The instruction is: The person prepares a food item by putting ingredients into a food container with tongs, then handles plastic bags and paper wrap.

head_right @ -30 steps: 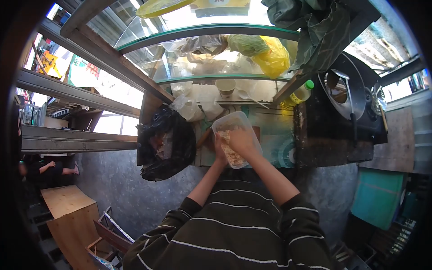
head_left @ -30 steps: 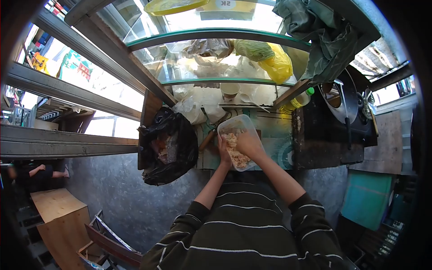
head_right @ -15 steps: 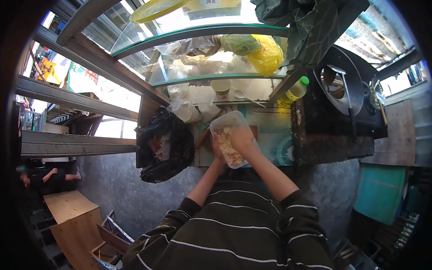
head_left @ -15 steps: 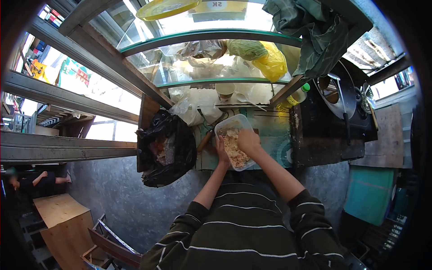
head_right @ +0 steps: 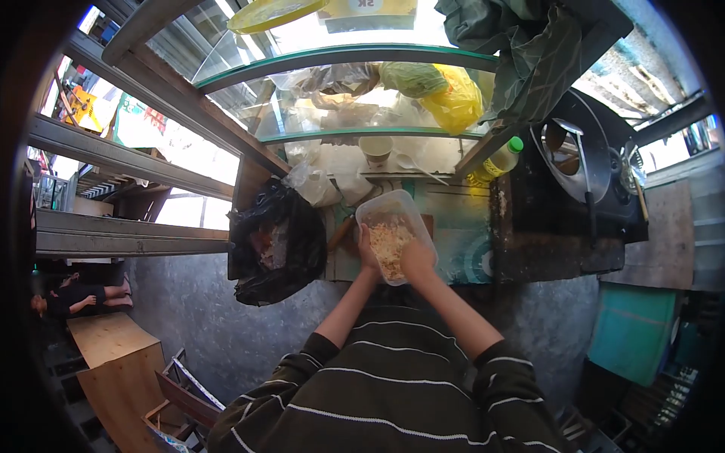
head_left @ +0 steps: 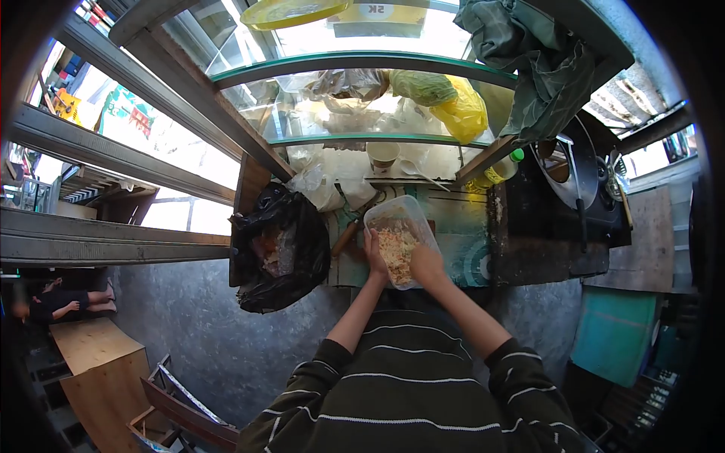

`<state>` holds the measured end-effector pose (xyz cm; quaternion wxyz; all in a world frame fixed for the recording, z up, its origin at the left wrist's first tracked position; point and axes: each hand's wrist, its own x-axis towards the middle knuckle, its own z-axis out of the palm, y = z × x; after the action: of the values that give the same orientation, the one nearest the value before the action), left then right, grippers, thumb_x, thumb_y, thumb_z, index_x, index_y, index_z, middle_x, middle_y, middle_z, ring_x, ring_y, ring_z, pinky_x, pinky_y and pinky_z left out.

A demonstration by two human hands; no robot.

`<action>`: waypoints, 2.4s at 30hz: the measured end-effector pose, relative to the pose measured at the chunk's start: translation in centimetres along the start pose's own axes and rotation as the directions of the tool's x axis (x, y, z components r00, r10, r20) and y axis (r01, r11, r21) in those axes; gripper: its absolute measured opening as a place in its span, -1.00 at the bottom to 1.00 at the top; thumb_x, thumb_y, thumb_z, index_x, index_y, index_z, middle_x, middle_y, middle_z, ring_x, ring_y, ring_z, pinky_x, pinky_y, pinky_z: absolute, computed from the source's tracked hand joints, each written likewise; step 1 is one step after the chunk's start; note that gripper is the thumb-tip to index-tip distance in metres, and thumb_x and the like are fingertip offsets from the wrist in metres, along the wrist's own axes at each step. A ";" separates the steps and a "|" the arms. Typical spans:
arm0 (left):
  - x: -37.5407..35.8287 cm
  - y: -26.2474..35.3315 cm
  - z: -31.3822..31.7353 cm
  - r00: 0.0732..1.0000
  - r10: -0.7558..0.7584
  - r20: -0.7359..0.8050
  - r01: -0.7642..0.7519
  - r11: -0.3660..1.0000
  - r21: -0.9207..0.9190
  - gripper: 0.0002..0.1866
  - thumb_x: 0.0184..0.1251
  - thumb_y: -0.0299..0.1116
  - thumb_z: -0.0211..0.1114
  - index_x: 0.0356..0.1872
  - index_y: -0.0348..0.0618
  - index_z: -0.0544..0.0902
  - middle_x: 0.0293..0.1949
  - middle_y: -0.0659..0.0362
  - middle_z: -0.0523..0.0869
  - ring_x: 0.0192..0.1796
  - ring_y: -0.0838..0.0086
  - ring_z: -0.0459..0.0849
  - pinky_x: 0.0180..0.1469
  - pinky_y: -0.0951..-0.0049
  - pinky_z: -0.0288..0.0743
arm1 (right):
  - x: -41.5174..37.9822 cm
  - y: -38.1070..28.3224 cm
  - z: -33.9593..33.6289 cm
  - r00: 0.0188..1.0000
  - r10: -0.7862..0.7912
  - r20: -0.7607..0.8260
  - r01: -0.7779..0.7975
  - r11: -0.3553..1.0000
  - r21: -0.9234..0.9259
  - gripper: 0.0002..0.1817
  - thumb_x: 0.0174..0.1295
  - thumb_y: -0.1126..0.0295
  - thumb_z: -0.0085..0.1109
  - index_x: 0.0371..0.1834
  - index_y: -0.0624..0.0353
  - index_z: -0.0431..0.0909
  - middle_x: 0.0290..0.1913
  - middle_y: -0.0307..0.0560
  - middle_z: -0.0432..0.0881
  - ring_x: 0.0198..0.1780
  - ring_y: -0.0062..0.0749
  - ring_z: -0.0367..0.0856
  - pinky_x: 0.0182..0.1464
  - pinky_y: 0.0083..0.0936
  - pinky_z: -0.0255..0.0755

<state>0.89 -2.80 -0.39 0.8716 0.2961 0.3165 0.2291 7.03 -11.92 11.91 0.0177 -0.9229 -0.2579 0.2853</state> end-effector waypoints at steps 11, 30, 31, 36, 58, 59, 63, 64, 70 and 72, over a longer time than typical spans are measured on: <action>0.7 -0.3 0.1 0.998 0.060 0.020 -0.060 0.998 0.009 -0.46 0.27 0.05 -0.02 0.07 -0.20 0.27 -0.13 0.06 0.51 -0.11 0.31 0.57 -0.08 0.33 0.48 | -1.6 0.6 -4.9 0.997 0.010 0.081 -0.010 1.000 -0.008 -0.77 0.00 0.38 -0.03 -0.40 0.28 0.59 -0.36 0.16 0.60 -0.27 -0.01 0.60 -0.22 -0.21 0.48; -2.2 3.3 6.3 0.960 0.270 0.072 -0.235 0.645 0.727 -0.24 0.21 -0.08 0.11 0.30 -0.29 0.01 0.05 -0.04 0.17 0.16 0.22 0.17 0.22 0.40 -0.01 | -2.4 3.7 -1.2 0.896 -0.347 -0.277 0.122 0.793 -0.598 -0.88 -0.08 0.45 0.05 -0.58 0.14 0.60 -0.47 -0.06 0.51 -0.50 -0.31 0.56 -0.48 -0.55 0.47; -2.1 3.4 6.2 0.954 0.297 0.048 -0.243 0.666 0.705 -0.23 0.19 -0.08 0.13 0.29 -0.29 0.02 0.03 -0.03 0.19 0.13 0.22 0.20 0.21 0.40 0.01 | -3.1 3.7 0.2 0.896 -0.351 -0.272 0.128 0.791 -0.599 -0.88 -0.08 0.45 0.05 -0.58 0.14 0.60 -0.47 -0.06 0.51 -0.50 -0.31 0.56 -0.48 -0.55 0.47; -2.6 3.1 6.3 0.924 0.362 0.127 -0.335 0.601 0.725 -0.09 0.06 0.06 0.20 0.30 -0.29 -0.01 0.00 -0.07 0.19 0.08 0.16 0.23 0.15 0.33 0.10 | -4.8 4.0 0.5 0.969 -0.241 0.052 0.242 0.891 -0.384 -0.86 -0.05 0.44 0.03 -0.55 0.13 0.63 -0.46 -0.01 0.58 -0.42 -0.27 0.62 -0.48 -0.47 0.49; -1.8 3.6 5.2 0.914 0.329 0.240 -0.407 0.729 0.551 -0.19 0.07 -0.18 0.12 0.33 -0.19 -0.05 0.10 -0.05 0.12 0.19 0.19 0.17 0.23 0.33 0.01 | -4.1 3.6 1.2 0.997 -0.070 0.028 0.059 0.959 0.276 -0.82 -0.08 0.42 0.02 -0.56 0.30 0.57 -0.52 0.25 0.54 -0.36 0.07 0.56 -0.29 -0.18 0.43; -1.6 3.6 4.9 0.912 0.336 0.236 -0.410 0.725 0.553 -0.19 0.07 -0.18 0.12 0.33 -0.19 -0.05 0.10 -0.05 0.12 0.19 0.19 0.17 0.23 0.33 0.01 | -4.1 3.6 1.4 0.997 -0.078 0.027 0.068 0.959 0.275 -0.82 -0.08 0.42 0.02 -0.56 0.30 0.57 -0.52 0.25 0.54 -0.36 0.07 0.56 -0.29 -0.18 0.43; -1.5 3.8 4.4 0.930 0.298 0.217 -0.368 0.729 0.576 -0.21 0.12 -0.15 0.09 0.32 -0.20 -0.05 0.12 -0.04 0.11 0.20 0.21 0.14 0.24 0.35 -0.02 | -3.9 4.2 2.1 0.995 -0.087 0.044 0.054 0.870 0.490 -0.81 -0.08 0.36 0.14 -0.47 0.27 0.60 -0.53 0.17 0.56 -0.42 -0.07 0.58 -0.32 -0.32 0.40; -1.4 3.8 4.3 0.940 0.286 0.186 -0.340 0.742 0.578 -0.22 0.15 -0.11 0.07 0.32 -0.20 -0.05 0.13 -0.04 0.11 0.21 0.22 0.13 0.24 0.35 -0.03 | -3.8 4.4 2.3 0.995 -0.085 0.044 0.048 0.844 0.534 -0.79 -0.09 0.35 0.17 -0.44 0.26 0.61 -0.54 0.15 0.57 -0.44 -0.12 0.59 -0.33 -0.36 0.40; -1.4 4.1 4.3 0.943 0.275 0.186 -0.332 0.782 0.528 -0.21 0.25 0.13 -0.09 0.32 -0.22 -0.07 0.16 -0.03 0.09 0.24 0.22 0.08 0.26 0.35 -0.08 | -3.4 5.2 2.1 0.995 -0.072 0.071 0.014 0.794 0.607 -0.82 -0.06 0.33 0.16 -0.47 0.20 0.64 -0.58 0.06 0.58 -0.50 -0.35 0.57 -0.38 -0.43 0.37; -0.4 3.3 3.4 0.950 0.259 0.172 -0.310 0.820 0.481 -0.19 0.25 0.17 -0.13 0.32 -0.22 -0.07 0.18 -0.04 0.07 0.25 0.22 0.06 0.27 0.33 -0.12 | -3.2 5.6 1.8 0.994 -0.090 0.067 0.030 0.788 0.615 -0.82 -0.04 0.32 0.16 -0.47 0.20 0.64 -0.62 -0.02 0.56 -0.53 -0.42 0.53 -0.40 -0.47 0.36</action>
<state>2.28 -1.94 4.08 0.7348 0.5674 0.2736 0.2514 6.42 -18.52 11.05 0.3127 -0.8445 -0.1814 0.3950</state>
